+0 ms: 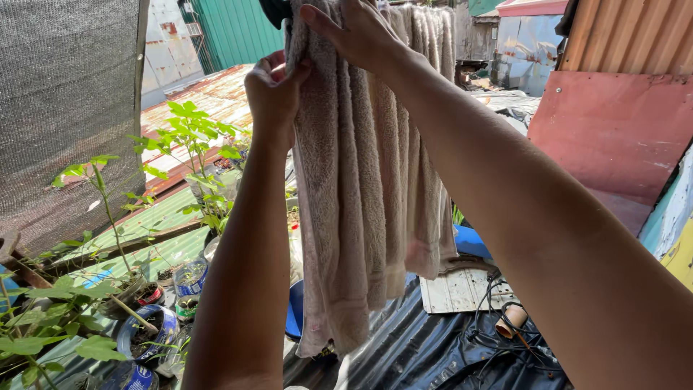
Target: The person takes wet clothes from a blue bucket, places them on hangers, and hangs them on an overhead line. The person handles a towel, a black t-shirt, and a pair of jeans, hanging each item one at a time.
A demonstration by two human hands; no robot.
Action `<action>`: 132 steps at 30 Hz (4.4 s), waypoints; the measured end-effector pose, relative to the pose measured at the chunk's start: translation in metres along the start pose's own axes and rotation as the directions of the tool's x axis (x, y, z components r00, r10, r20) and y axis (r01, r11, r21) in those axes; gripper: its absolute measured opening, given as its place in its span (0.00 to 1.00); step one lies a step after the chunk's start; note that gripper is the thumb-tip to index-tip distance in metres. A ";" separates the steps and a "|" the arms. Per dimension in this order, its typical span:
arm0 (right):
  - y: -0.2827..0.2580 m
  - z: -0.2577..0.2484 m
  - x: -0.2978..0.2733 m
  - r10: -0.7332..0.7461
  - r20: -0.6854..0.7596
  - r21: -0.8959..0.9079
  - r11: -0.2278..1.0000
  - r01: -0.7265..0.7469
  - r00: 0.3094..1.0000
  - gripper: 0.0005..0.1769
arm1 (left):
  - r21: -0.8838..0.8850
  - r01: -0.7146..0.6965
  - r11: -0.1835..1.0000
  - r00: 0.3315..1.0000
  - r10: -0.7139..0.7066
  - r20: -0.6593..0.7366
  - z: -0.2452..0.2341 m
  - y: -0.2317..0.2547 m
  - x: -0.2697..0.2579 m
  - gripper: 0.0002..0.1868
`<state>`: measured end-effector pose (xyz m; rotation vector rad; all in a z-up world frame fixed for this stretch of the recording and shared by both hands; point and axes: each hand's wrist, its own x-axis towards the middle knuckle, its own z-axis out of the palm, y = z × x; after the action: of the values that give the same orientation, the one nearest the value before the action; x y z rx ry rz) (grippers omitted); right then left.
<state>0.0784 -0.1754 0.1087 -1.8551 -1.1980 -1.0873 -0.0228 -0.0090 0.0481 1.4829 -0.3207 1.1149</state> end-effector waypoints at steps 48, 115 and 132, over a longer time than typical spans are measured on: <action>-0.091 0.016 -0.318 0.150 0.553 0.121 0.959 -0.257 0.820 0.52 | 0.759 0.382 0.526 0.920 -0.295 -0.258 -0.154 -0.162 -0.334 0.13; -0.378 -0.352 -1.087 0.884 0.263 -0.160 0.435 -0.886 0.386 0.54 | 0.604 -0.088 0.792 0.541 -0.471 0.697 0.052 0.116 -1.001 0.54; -0.361 -0.266 -1.288 0.861 0.430 -0.371 0.441 -0.817 0.270 0.48 | 0.620 -0.135 0.773 0.245 -0.581 0.777 0.031 -0.093 -1.265 0.21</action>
<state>-0.6319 -0.7563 -0.9004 -2.4749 -0.1928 0.0968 -0.5771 -0.5019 -0.9808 2.6074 -0.5772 -0.2159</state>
